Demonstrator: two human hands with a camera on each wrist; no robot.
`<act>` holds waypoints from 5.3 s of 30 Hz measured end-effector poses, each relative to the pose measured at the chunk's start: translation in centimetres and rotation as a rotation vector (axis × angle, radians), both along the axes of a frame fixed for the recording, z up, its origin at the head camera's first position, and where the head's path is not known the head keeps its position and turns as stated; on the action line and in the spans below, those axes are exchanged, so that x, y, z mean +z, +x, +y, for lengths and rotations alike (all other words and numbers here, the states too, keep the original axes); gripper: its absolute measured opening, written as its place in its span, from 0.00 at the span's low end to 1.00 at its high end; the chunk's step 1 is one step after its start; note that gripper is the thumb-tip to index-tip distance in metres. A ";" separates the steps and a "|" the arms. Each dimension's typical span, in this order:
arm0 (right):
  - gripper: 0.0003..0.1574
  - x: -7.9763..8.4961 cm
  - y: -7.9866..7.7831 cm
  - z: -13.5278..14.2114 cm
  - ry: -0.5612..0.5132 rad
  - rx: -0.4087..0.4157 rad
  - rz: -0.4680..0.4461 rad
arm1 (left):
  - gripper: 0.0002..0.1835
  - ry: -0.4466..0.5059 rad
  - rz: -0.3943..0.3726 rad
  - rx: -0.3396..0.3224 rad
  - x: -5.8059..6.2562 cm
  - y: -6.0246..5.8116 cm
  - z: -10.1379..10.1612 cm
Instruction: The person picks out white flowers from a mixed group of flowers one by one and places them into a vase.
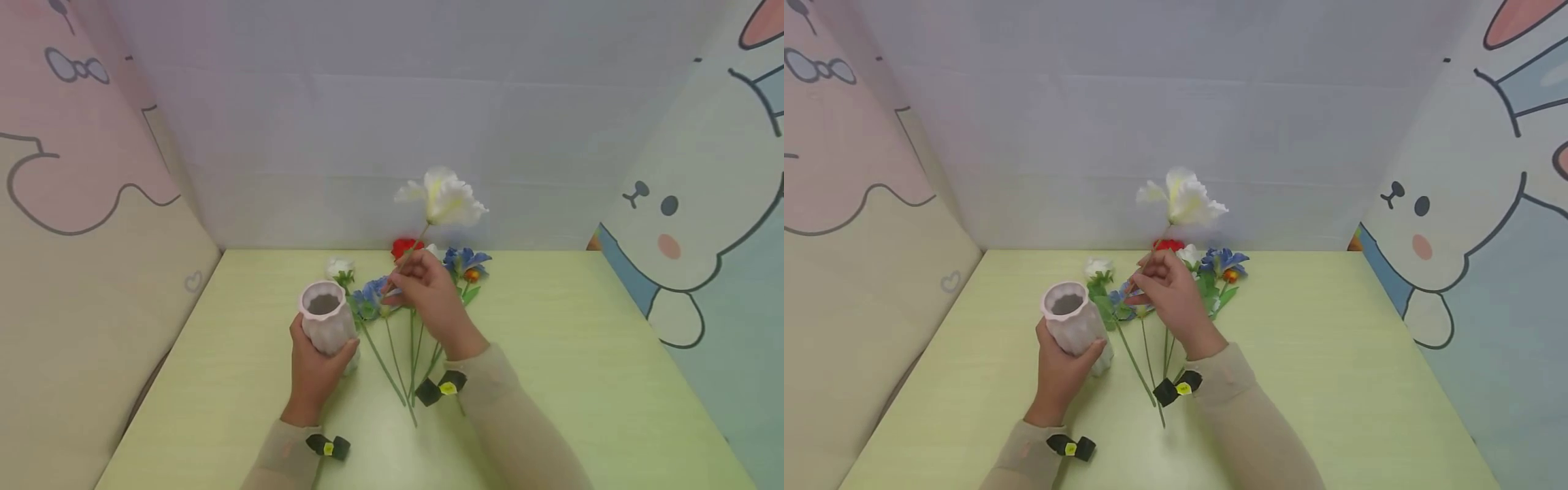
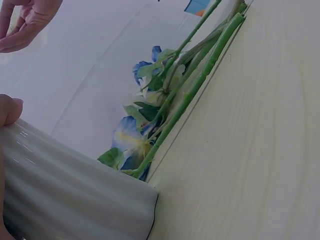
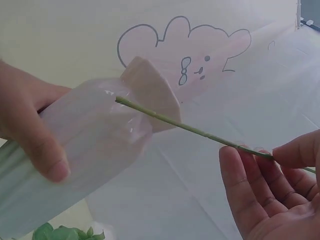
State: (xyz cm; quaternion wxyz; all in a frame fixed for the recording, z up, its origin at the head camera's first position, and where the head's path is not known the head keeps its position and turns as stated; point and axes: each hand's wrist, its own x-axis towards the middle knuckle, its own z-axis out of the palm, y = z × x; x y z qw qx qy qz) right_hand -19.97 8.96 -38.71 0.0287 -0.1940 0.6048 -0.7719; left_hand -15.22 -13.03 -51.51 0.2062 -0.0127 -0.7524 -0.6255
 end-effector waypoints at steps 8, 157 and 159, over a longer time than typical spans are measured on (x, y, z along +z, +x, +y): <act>0.09 1.7 -0.1 -1.2 -0.087 -0.013 0.044 | 0.56 -0.018 -0.011 0.019 -0.1 -0.2 0.3; 0.26 -12.0 2.8 -2.9 0.691 -0.146 -0.022 | 0.55 -0.027 -0.040 -0.003 -0.3 -0.2 -0.2; 0.26 -12.1 2.8 -3.1 0.716 -0.142 -0.011 | 0.55 -0.024 -0.036 -0.004 -0.4 -0.2 -0.3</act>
